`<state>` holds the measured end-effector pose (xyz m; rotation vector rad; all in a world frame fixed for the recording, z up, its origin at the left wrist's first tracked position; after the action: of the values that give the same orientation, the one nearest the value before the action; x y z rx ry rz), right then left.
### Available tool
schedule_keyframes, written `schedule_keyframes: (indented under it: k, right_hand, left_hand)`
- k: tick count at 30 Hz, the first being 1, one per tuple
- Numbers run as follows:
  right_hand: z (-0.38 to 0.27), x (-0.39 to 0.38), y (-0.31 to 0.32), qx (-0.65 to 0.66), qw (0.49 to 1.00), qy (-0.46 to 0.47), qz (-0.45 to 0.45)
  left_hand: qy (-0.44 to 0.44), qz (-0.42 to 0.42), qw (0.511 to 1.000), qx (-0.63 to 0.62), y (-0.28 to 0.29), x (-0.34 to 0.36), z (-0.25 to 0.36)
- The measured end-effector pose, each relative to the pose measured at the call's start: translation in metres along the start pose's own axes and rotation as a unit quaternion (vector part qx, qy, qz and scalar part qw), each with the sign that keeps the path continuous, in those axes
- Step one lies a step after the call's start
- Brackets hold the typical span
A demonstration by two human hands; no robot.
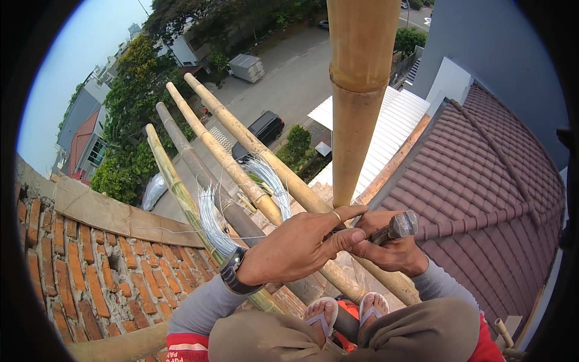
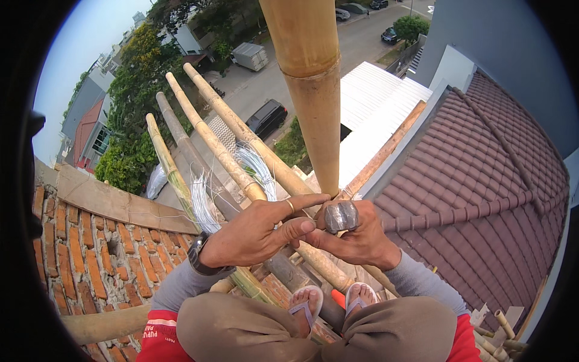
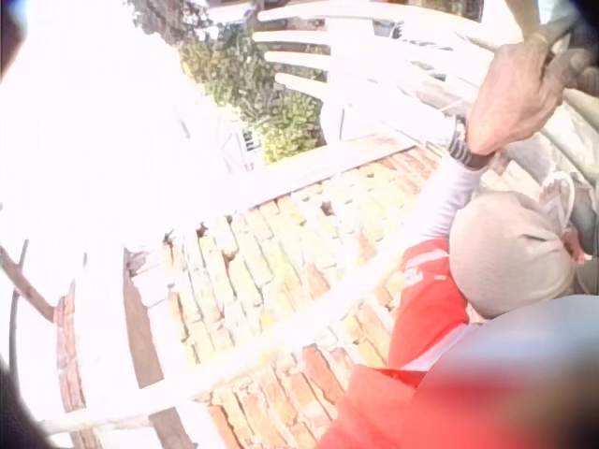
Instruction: The person stands on a bamboo scaffold and uses pliers to cut and twist wire, securing bamboo poles together. The person repeatedly measures, cuts, and twists wire around the scaffold joints to fasten them.
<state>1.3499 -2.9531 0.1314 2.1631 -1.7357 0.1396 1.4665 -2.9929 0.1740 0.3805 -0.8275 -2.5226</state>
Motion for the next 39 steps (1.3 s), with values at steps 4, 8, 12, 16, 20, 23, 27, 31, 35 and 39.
schedule_keyframes:
  k: [4, 8, 12, 16, 20, 23, 27, 31, 35, 39]
  right_hand:
    - [0.0, -0.008, 0.013, 0.037, 0.999, -0.003, 0.034]
    - [0.004, -0.012, 0.013, 0.028, 0.999, -0.039, 0.006]
    - [0.021, -0.022, 0.019, 0.154, 0.977, -0.145, 0.041]
    - [0.043, -0.043, 0.044, -0.019, 0.964, -0.247, 0.097]
    - [0.067, -0.062, 0.038, -0.152, 0.935, -0.322, -0.002]
    - [0.08, -0.074, 0.028, -0.104, 0.923, -0.366, -0.055]
    - [0.09, -0.086, 0.013, 0.266, 0.867, -0.419, 0.036]
    - [0.091, -0.086, 0.003, 0.271, 0.869, -0.41, 0.05]
    - [0.076, -0.077, 0.027, -0.051, 0.946, -0.317, 0.042]
    - [0.032, -0.061, 0.034, -0.475, 0.875, -0.083, 0.028]
  left_hand:
    - [-0.05, -0.04, 0.99, -0.128, -0.011, 0.01, 0.0]
    - [-0.01, -0.107, 0.993, -0.049, -0.019, 0.011, -0.017]
    - [-0.035, -0.073, 0.996, 0.047, -0.014, 0.005, -0.023]
    - [-0.024, 0.047, 0.98, 0.192, 0.008, -0.002, -0.035]
    - [-0.002, 0.087, 0.967, 0.238, 0.01, 0.0, -0.049]
    - [0.012, 0.113, 0.959, 0.26, 0.008, 0.0, -0.052]
    - [-0.029, 0.136, 0.966, 0.217, 0.009, 0.001, -0.046]
    - [-0.039, 0.179, 0.97, 0.158, 0.015, 0.0, -0.044]
    - [-0.03, 0.193, 0.967, 0.165, 0.01, -0.002, -0.045]
    - [-0.002, 0.16, 0.962, 0.223, 0.0, -0.001, -0.047]
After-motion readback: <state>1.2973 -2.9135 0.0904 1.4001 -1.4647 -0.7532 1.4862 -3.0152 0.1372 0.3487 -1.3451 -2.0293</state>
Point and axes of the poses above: each hand's wrist, its own x-axis towards the middle knuckle, its own y-axis out of the back of the hand, z = x × y, the point moved 9 cm from there along x, towards the middle knuckle, and after that the axes turned 4 degrees about -z, right-handed, at the moved point
